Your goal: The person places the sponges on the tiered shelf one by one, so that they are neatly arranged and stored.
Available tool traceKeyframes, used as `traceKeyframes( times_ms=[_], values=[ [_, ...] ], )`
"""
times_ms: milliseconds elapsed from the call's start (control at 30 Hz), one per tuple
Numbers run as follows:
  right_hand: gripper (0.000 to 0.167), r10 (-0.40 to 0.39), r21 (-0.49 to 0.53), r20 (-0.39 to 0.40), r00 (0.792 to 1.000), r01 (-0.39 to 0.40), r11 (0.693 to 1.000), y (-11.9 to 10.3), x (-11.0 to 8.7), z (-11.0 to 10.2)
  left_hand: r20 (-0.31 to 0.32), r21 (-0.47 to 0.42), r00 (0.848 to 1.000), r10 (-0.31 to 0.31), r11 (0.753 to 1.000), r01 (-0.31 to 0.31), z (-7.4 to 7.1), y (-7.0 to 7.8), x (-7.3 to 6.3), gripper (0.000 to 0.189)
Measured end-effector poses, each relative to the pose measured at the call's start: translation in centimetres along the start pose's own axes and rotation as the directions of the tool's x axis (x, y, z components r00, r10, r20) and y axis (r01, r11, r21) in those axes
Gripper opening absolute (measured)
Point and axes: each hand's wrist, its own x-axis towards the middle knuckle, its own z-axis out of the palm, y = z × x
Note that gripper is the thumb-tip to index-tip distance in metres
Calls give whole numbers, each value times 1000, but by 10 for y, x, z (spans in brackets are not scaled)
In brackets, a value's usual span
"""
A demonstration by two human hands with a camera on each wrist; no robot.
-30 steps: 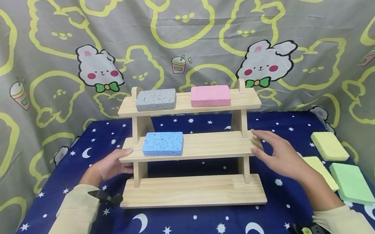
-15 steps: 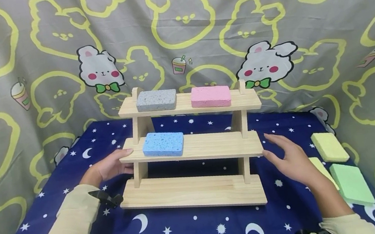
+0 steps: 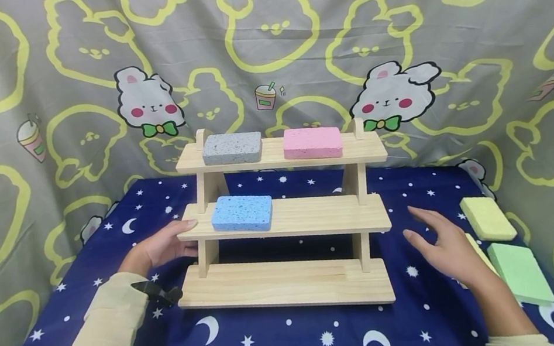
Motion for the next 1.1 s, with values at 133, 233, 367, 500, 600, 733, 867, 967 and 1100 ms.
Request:
traceKeyframes(
  times_ms=[133, 233, 367, 500, 600, 733, 867, 967, 1100],
  values=[
    [54, -14, 20, -26, 1000, 14, 1000, 8, -5, 1, 0, -1, 1000, -2, 1000, 2, 0, 0, 0, 61],
    [54, -6, 26, -40, 999, 7, 1000, 13, -9, 1, 4, -5, 1000, 2, 1000, -2, -1, -1, 0, 61],
    [54, 32, 21, -54, 998, -31, 999, 19, -13, 1, 3, 3, 1000, 0, 1000, 0, -1, -1, 1, 61],
    [56, 105, 9, -43, 994, -105, 994, 24, -17, 0, -5, 12, 1000, -8, 1000, 8, 0, 0, 1, 62],
    [57, 145, 9, -48, 988, -145, 989, 27, -19, -2, -6, 14, 1000, -7, 1000, 7, 0, 0, 1, 62],
    [56, 174, 26, -88, 981, -172, 985, 35, -25, -1, -10, 14, 1000, -8, 1000, 9, 1, 1, 0, 62],
    [57, 221, 43, -110, 969, -217, 975, 45, -30, 1, -12, 10, 1000, -10, 1000, 10, 1, 1, 0, 62],
    [58, 264, 22, -118, 957, -263, 964, 52, -33, 1, -7, 11, 1000, -7, 1000, 7, 1, 2, 0, 62],
    [59, 340, -17, -128, 932, -345, 938, 60, -35, 0, -6, 13, 1000, -8, 1000, 8, 1, 2, 0, 61]
  ],
)
